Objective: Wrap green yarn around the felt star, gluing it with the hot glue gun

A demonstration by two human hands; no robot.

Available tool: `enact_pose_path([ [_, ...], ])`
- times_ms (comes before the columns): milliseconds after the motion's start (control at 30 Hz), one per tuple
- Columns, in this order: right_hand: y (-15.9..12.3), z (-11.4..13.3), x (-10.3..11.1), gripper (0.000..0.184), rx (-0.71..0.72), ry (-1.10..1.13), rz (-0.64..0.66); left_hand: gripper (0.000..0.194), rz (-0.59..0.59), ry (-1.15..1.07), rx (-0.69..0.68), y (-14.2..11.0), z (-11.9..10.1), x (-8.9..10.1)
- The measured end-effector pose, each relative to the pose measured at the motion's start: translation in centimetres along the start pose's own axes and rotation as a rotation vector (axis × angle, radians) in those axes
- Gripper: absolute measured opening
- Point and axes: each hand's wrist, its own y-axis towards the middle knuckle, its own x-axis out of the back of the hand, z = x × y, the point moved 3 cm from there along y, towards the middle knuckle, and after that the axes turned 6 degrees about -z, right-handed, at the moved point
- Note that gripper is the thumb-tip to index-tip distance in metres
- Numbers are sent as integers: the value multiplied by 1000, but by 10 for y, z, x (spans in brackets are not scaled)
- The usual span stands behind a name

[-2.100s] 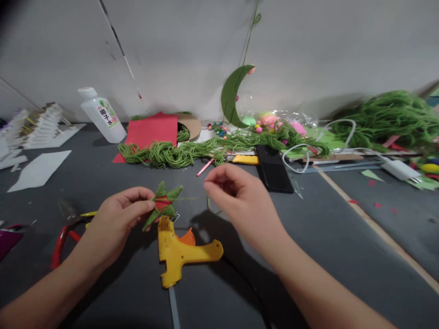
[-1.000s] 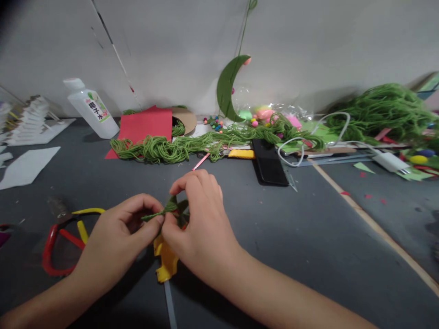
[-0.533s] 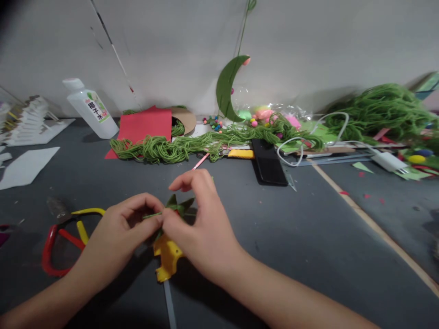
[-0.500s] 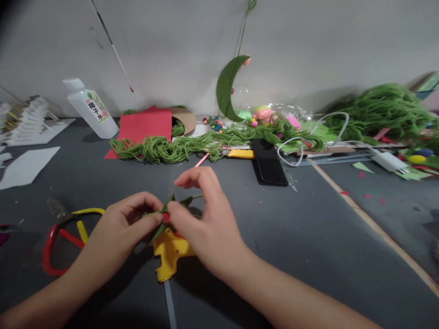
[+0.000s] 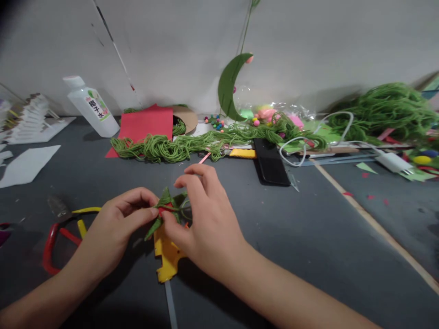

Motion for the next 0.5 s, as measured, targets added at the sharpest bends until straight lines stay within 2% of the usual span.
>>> enact_pose_path([
  [67, -2, 5, 3, 21, 140, -52, -63, 5, 6, 15, -5, -2, 0, -1],
  [233, -3, 13, 5, 8, 340, -183, -111, 3, 15, 62, -19, -5, 0, -4],
  [500, -3, 14, 5, 14, 440, -254, -123, 4, 1, 111, -46, -5, 0, -5],
])
